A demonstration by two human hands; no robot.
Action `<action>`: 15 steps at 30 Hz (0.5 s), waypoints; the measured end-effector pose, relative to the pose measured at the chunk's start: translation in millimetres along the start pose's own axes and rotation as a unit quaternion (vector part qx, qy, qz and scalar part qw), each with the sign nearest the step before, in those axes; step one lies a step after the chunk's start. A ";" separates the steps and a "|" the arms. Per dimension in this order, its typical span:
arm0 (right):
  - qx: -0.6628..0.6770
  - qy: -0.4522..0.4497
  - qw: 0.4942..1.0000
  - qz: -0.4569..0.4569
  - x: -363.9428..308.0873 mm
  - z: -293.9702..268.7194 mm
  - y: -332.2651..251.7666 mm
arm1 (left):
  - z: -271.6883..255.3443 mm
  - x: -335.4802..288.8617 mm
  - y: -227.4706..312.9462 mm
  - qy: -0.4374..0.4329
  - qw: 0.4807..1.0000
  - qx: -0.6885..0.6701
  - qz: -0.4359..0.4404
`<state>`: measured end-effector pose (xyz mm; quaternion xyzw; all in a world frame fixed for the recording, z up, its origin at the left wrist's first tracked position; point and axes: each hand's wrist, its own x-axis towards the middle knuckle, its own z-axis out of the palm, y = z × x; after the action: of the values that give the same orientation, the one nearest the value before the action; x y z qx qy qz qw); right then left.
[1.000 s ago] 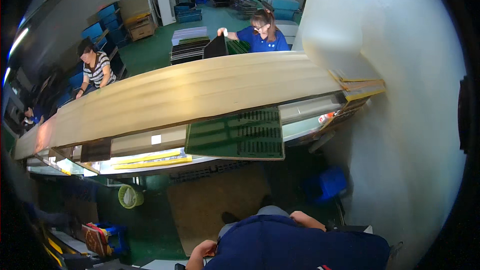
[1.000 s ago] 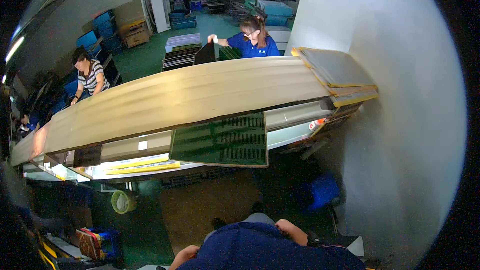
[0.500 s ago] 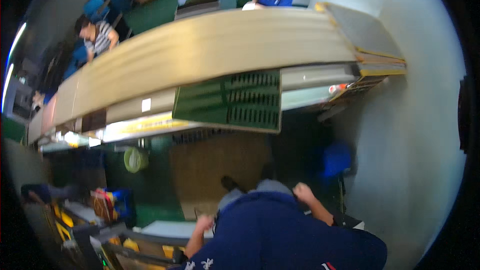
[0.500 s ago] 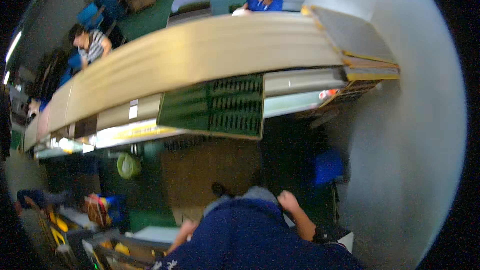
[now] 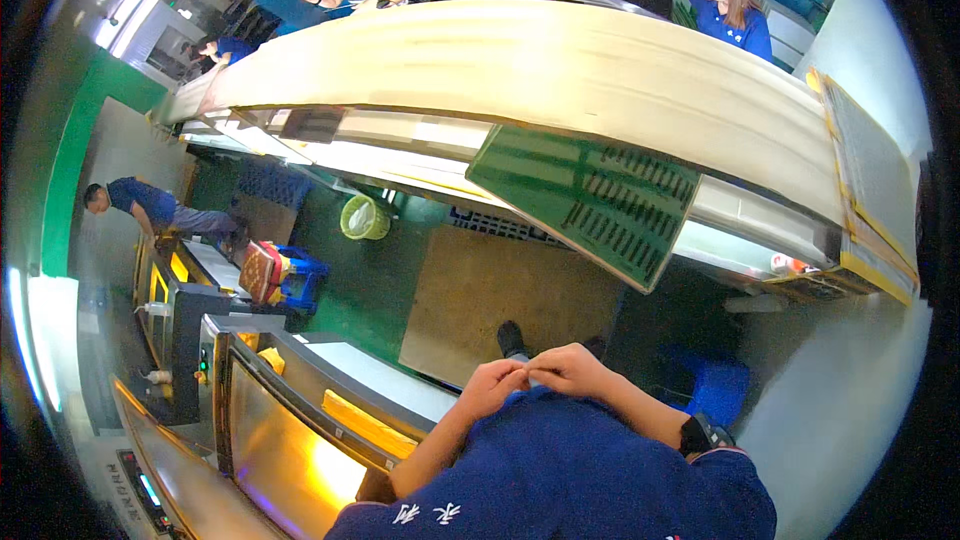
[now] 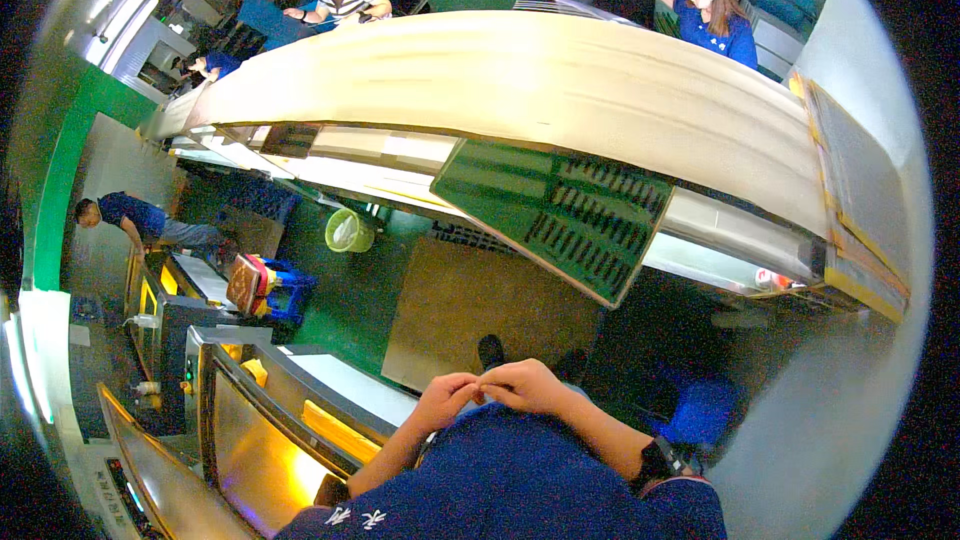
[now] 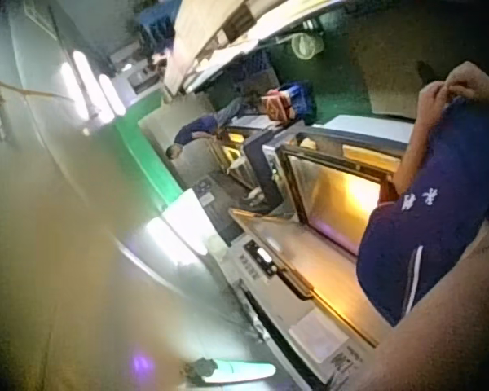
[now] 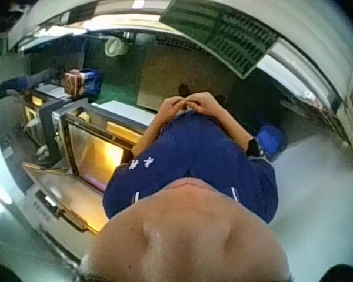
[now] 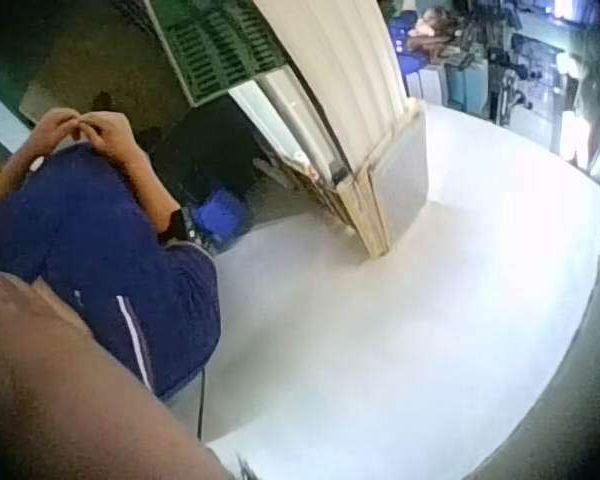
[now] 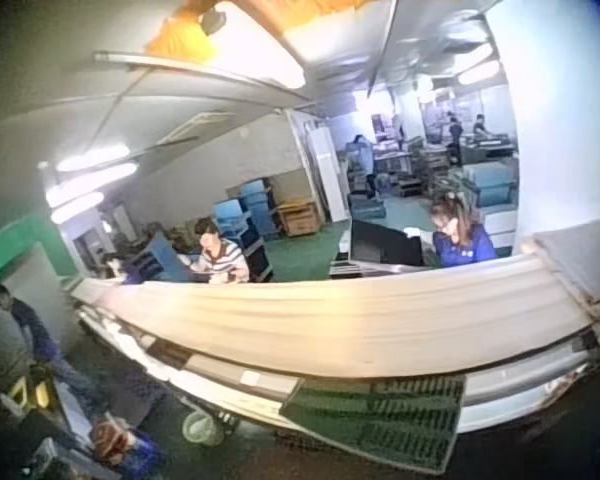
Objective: The recorder uses an LED exposure machine to process panels, using a squeegee to flatten film over the surface and removing the panels after exposure.
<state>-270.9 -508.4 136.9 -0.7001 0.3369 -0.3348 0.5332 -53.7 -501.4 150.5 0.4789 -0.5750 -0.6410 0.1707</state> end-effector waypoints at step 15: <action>-0.285 -0.055 0.938 -0.191 110.5 44.0 -37.4 | -77.2 -46.4 -16.5 0.265 0.944 -0.189 0.056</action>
<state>-169.6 -569.4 176.2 -0.8913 0.2481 -0.2815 0.2545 36.8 -505.3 164.3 0.5573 -0.4032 -0.5772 0.4401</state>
